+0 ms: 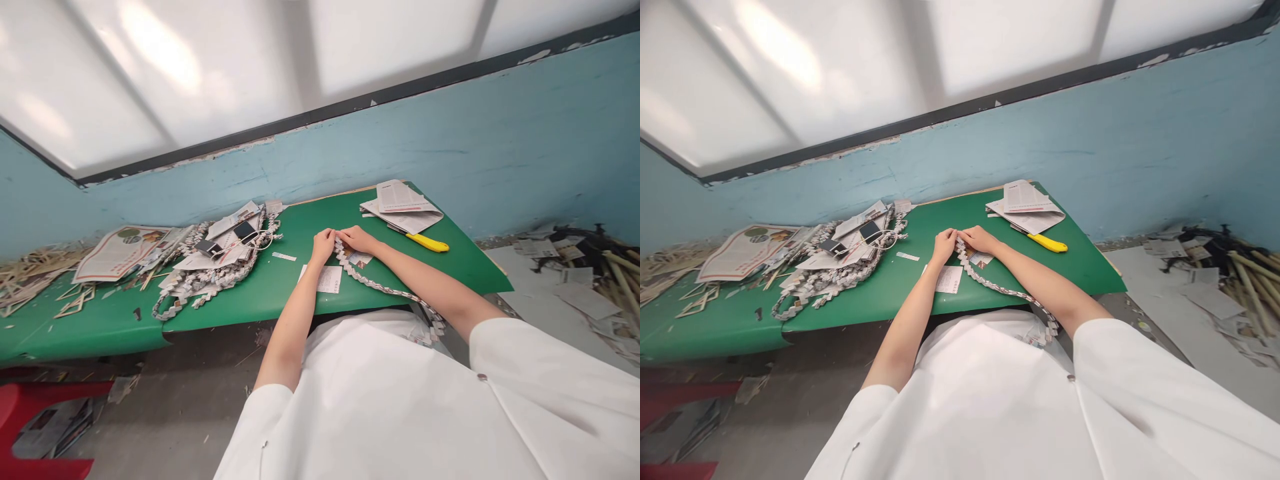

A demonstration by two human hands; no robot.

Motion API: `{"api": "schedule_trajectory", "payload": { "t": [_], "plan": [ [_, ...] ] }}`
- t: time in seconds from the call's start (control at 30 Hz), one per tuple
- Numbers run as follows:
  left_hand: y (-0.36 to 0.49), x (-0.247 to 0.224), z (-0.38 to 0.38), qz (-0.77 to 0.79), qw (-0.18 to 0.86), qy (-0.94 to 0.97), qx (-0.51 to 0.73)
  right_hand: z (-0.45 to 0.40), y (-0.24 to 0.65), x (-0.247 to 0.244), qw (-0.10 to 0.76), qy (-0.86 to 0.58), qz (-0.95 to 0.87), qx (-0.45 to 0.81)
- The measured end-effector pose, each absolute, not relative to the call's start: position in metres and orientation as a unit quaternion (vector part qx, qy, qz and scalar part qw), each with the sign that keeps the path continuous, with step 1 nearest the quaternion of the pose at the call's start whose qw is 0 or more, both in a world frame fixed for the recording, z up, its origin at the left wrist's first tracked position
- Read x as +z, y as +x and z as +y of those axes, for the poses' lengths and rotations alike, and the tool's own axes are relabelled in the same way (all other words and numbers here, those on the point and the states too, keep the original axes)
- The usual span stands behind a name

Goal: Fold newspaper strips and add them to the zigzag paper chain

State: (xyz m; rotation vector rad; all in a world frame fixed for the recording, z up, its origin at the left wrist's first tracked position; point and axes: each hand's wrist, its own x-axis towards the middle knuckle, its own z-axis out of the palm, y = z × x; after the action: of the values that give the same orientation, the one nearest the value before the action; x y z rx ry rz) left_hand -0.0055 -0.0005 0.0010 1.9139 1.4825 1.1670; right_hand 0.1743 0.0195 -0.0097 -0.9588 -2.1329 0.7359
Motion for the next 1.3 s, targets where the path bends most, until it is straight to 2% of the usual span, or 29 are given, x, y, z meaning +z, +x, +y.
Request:
{"api": "schedule_trajectory", "payload": {
  "t": [1.3],
  "plan": [
    [-0.0042,0.0058,-0.0049,0.555,0.240,0.679,0.416,0.0163,0.1733,-0.0066,0.338,-0.370,-0.812,0.300]
  ]
}}
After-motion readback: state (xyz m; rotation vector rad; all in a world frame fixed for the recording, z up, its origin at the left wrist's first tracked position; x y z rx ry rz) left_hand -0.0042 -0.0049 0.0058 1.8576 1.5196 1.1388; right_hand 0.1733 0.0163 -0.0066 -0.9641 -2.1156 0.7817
